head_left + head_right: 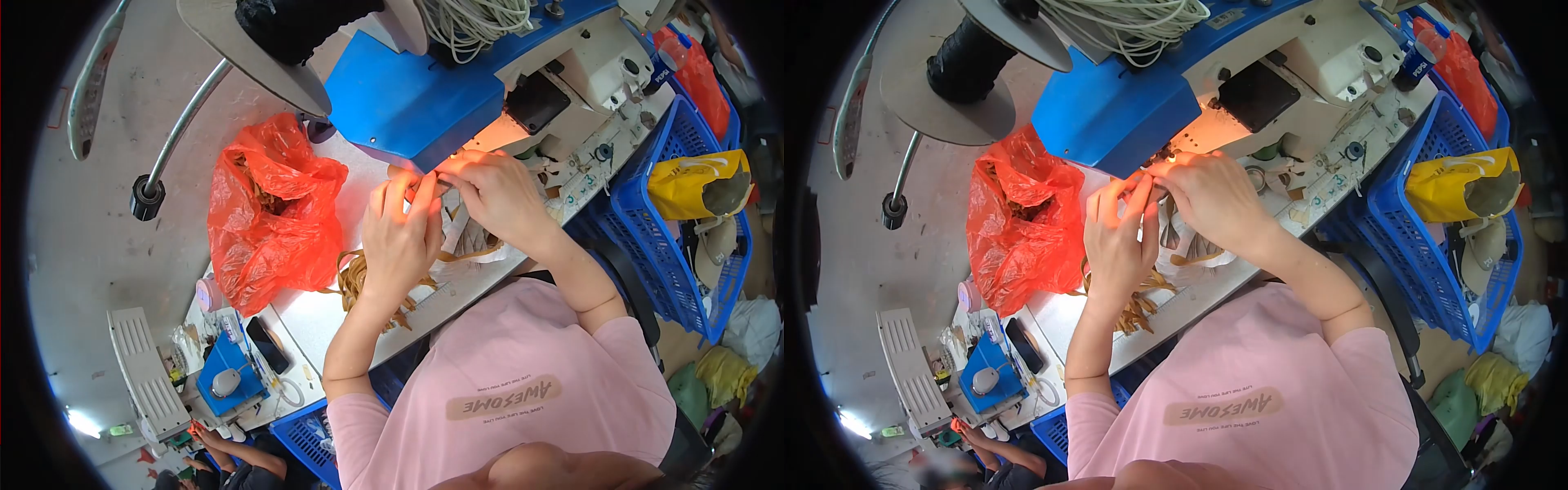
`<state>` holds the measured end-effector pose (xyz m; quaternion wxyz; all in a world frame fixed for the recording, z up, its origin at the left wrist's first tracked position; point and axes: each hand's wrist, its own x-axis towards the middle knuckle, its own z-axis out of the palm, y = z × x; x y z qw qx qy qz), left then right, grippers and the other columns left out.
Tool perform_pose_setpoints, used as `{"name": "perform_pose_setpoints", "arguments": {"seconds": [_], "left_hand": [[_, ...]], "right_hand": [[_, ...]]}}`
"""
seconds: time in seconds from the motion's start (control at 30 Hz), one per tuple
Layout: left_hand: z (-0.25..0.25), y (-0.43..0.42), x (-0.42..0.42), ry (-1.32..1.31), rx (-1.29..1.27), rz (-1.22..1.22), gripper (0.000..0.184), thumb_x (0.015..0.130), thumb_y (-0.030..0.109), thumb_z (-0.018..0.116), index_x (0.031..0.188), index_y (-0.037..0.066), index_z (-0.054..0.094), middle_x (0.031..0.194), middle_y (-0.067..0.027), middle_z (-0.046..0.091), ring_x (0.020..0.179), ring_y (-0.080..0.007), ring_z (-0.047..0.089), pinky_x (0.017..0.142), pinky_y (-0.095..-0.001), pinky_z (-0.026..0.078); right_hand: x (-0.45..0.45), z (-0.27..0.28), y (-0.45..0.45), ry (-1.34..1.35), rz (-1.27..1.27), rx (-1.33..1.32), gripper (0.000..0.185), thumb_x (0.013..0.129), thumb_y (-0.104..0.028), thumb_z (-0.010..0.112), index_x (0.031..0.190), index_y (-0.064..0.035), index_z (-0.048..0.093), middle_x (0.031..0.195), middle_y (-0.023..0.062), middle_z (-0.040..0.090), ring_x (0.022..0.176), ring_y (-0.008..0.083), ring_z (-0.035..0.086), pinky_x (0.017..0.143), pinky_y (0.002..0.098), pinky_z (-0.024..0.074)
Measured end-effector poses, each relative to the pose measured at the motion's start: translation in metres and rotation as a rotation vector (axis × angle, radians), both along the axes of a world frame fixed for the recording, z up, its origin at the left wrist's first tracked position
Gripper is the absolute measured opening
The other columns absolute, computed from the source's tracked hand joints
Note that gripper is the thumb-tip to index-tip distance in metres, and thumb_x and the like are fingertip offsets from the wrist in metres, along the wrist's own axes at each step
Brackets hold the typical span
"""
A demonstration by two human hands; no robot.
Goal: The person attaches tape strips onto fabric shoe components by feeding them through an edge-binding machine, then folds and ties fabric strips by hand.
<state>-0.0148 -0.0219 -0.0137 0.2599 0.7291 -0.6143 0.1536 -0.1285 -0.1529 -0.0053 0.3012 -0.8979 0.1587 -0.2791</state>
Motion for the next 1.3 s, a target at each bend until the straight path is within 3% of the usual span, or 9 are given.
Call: {"name": "perform_pose_setpoints", "arguments": {"seconds": [0.3,0.73,1.03,1.13,1.3], "left_hand": [[0.006,-0.005,0.0,-0.002,0.033,0.024,0.031,0.077,0.013,0.067,0.107,0.005,0.064,0.102,-0.0111,0.056,0.093,-0.028,0.054,0.072,-0.0379,0.048],[0.004,-0.006,0.0,-0.023,0.053,0.046,0.033,0.077,0.014,0.067,0.109,0.007,0.065,0.103,-0.0121,0.055,0.093,-0.0291,0.053,0.071,-0.0375,0.049],[0.009,-0.006,-0.003,0.059,0.091,0.063,0.033,0.081,0.012,0.063,0.114,0.006,0.065,0.106,-0.0122,0.058,0.096,-0.0325,0.052,0.083,-0.0405,0.046],[0.009,-0.006,0.001,0.004,0.052,0.026,0.033,0.079,0.017,0.064,0.11,0.005,0.064,0.104,-0.012,0.055,0.093,-0.0297,0.052,0.073,-0.0381,0.049],[0.021,-0.005,-0.002,0.051,0.129,0.017,0.034,0.076,0.018,0.066,0.109,0.006,0.064,0.103,-0.0114,0.056,0.092,-0.0278,0.053,0.07,-0.0371,0.049]], "right_hand": [[0.0,0.009,0.006,0.04,-0.139,0.27,0.019,0.089,-0.016,0.058,0.096,-0.0019,0.069,0.079,0.0152,0.067,0.065,0.0324,0.062,0.06,0.0403,0.0488],[0.006,-0.007,0.008,-0.105,-0.181,0.126,0.017,0.087,-0.015,0.061,0.093,-0.002,0.07,0.074,0.0127,0.066,0.06,0.0297,0.061,0.061,0.0379,0.0484],[0.003,0.005,0.008,-0.01,-0.165,0.221,0.018,0.087,-0.015,0.059,0.093,-0.001,0.07,0.072,0.0141,0.065,0.06,0.03,0.061,0.06,0.0393,0.0481],[0.003,0.0,0.006,-0.045,-0.156,0.187,0.019,0.088,-0.014,0.058,0.093,-0.001,0.07,0.073,0.0146,0.065,0.062,0.0313,0.061,0.062,0.0404,0.0478],[0.004,-0.003,0.007,-0.067,-0.158,0.174,0.019,0.089,-0.014,0.057,0.093,-0.0013,0.069,0.075,0.0147,0.065,0.064,0.0321,0.061,0.065,0.0413,0.0477]]}}
